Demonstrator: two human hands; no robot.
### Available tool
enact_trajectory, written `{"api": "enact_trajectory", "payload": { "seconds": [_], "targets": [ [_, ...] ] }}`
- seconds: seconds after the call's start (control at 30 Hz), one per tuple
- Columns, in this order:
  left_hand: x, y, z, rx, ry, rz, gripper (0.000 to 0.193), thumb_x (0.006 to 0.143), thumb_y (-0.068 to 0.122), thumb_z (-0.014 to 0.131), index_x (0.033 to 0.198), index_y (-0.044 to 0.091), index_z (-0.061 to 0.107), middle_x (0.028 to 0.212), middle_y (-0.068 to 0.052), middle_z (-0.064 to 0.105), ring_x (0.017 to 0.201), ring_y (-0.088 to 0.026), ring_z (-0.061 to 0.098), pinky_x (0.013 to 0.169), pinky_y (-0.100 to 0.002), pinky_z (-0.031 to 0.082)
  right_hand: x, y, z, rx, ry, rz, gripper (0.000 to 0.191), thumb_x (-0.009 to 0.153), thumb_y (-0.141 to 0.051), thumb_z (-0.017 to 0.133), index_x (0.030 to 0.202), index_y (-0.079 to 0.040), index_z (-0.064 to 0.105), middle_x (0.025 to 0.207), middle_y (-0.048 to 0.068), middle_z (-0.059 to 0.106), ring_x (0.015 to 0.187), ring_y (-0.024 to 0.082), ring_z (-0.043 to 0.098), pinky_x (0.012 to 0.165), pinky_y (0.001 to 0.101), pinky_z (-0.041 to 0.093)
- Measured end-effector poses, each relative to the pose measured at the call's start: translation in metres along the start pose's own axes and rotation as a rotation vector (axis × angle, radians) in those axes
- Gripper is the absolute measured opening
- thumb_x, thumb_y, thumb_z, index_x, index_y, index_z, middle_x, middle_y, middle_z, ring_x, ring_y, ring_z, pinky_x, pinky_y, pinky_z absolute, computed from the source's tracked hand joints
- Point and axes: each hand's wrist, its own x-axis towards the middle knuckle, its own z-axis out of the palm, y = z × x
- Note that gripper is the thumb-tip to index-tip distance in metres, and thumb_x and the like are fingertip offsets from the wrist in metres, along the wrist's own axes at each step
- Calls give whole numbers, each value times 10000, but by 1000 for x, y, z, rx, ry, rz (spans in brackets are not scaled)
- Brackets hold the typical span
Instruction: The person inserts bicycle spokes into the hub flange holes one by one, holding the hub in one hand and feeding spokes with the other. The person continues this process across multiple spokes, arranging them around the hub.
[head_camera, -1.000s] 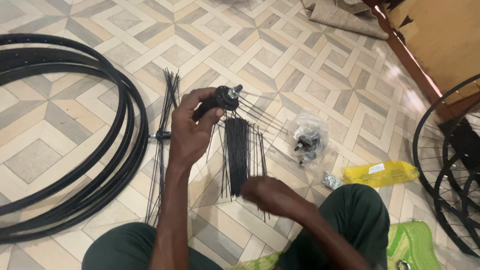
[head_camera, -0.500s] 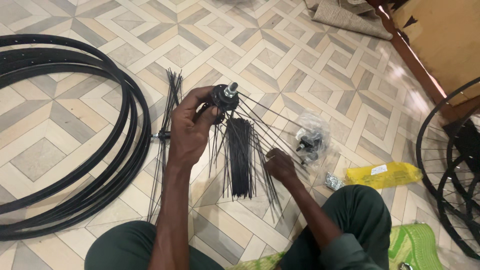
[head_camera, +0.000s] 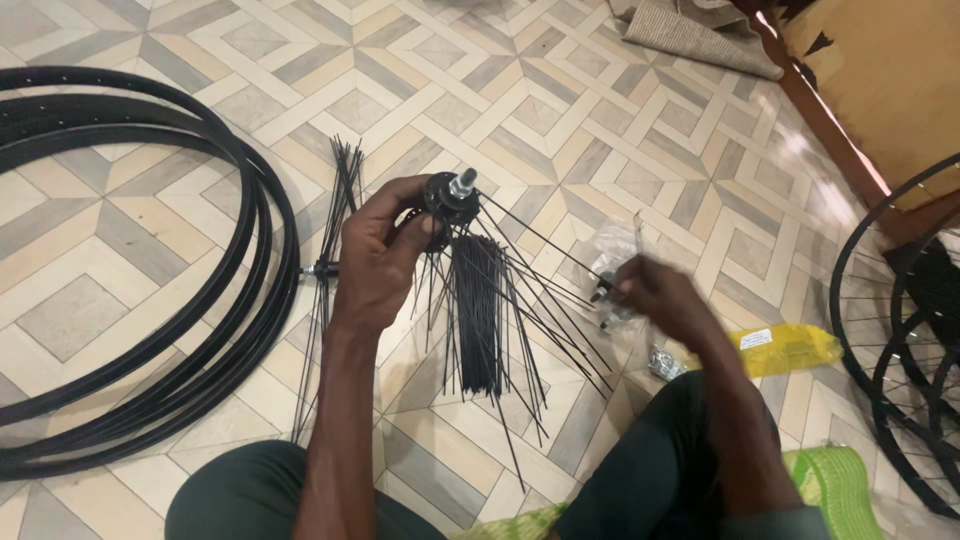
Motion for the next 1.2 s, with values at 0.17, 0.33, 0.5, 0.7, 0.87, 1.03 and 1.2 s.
{"api": "enact_trajectory", "payload": {
  "seconds": [0.17, 0.33, 0.5, 0.7, 0.87, 1.03, 1.2],
  "targets": [
    [0, -6, 1, -8, -29, -4, 311, 1011, -78, 587, 1312, -10, 628, 1144, -58, 704, 1005, -93, 657, 869, -250, 581, -52, -117, -54, 396, 444, -319, 160, 1108, -101, 506, 1253, -34, 498, 1109, 175, 719, 1032, 260, 742, 917, 378, 632],
    [1, -9, 3, -12, -51, -32, 307, 1015, -74, 577, 1311, -4, 627, 1127, -58, 710, 983, -101, 668, 836, -264, 592, -85, -191, -62, 101, 557, -659, 55, 1191, 12, 483, 1228, 42, 455, 984, 219, 709, 977, 269, 778, 835, 341, 673],
    [2, -9, 6, -8, -43, -73, 316, 999, -61, 583, 1306, 4, 621, 1129, -49, 713, 985, -102, 686, 841, -264, 610, -80, -206, -36, 278, 609, -866, 46, 1157, 42, 435, 1181, 11, 459, 963, 230, 704, 910, 272, 789, 745, 367, 654],
    [3, -15, 8, -34, -94, -47, 329, 1007, -66, 575, 1329, -6, 611, 1176, -60, 694, 1005, -90, 656, 876, -256, 596, -60, -199, 13, 589, 496, -758, 134, 1146, 67, 534, 1217, 13, 434, 991, 201, 697, 982, 273, 776, 875, 359, 694],
    [4, -18, 8, -4, -84, -30, 330, 1008, -71, 571, 1327, -6, 625, 1157, -58, 692, 976, -79, 636, 876, -249, 599, -57, -197, 29, 488, 502, -768, 131, 1136, 67, 544, 1205, 20, 443, 983, 197, 691, 1001, 266, 773, 889, 338, 686],
    [4, -16, 9, 48, -61, -47, 334, 998, -68, 584, 1320, 4, 635, 1116, -52, 697, 929, -74, 631, 825, -240, 597, -56, -196, 31, 494, 513, -773, 130, 1142, 69, 543, 1208, 17, 443, 991, 205, 693, 1019, 271, 776, 905, 344, 689],
    [4, -13, 11, 58, -69, -47, 330, 998, -69, 583, 1315, 6, 632, 1127, -46, 701, 947, -70, 635, 844, -237, 591, -58, -202, 31, 552, 476, -732, 135, 1117, 23, 577, 1185, -2, 464, 1049, 180, 732, 1050, 245, 779, 927, 333, 679]
  ]
}}
